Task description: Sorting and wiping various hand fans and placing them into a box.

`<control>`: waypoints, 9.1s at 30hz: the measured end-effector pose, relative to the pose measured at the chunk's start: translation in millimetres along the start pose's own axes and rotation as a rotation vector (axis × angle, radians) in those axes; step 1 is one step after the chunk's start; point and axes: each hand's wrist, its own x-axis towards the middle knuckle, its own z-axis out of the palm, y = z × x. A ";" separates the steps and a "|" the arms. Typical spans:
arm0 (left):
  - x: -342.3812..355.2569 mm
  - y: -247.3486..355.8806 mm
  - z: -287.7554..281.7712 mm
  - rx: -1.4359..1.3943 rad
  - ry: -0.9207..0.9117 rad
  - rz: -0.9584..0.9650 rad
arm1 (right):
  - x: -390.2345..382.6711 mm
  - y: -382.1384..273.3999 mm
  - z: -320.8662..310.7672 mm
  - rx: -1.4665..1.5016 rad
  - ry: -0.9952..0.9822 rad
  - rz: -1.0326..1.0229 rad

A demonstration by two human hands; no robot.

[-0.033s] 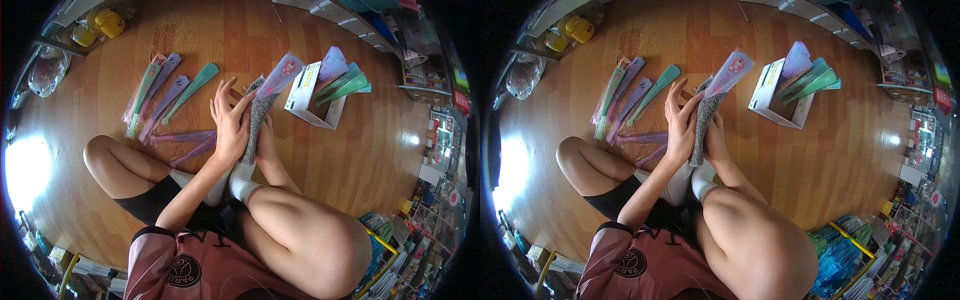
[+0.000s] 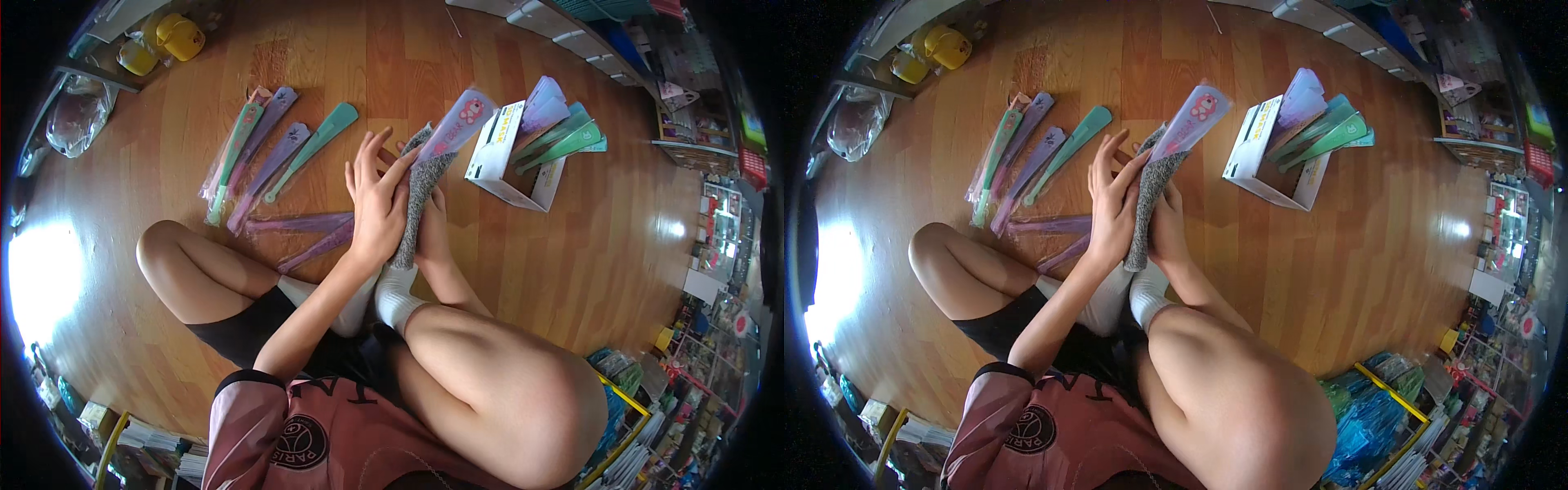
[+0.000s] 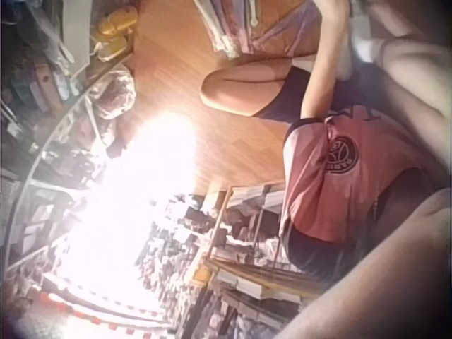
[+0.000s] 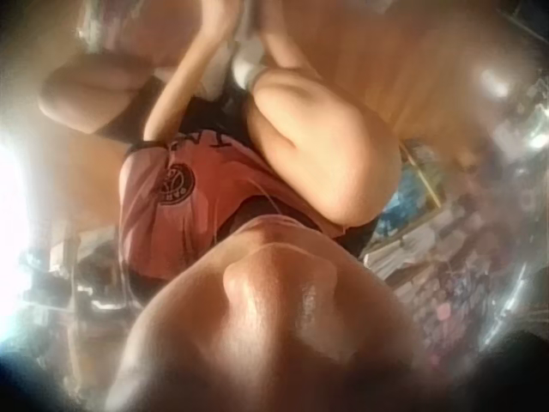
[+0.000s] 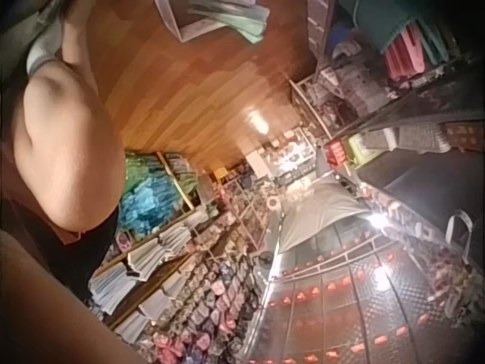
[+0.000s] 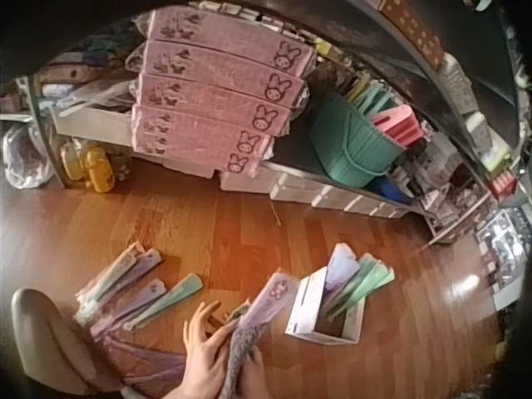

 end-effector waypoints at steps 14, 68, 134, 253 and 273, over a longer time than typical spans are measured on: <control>35.9 -3.9 -13.8 -1.252 0.024 -0.659 | -4.0 42.4 -17.4 -0.665 0.032 -0.087; -32.8 -20.5 -43.2 -1.189 -0.487 -0.667 | 50.1 -66.3 -81.6 -0.009 0.329 -0.396; -90.5 -107.6 -69.9 0.607 -0.648 -0.179 | 3.9 -135.9 -161.3 -0.758 1.016 -0.662; 178.7 129.5 63.5 0.511 -1.600 0.354 | -32.7 78.9 -140.8 0.782 0.193 0.367; 187.0 164.1 226.9 0.674 -0.988 1.216 | -23.5 76.0 -135.3 0.694 0.283 0.369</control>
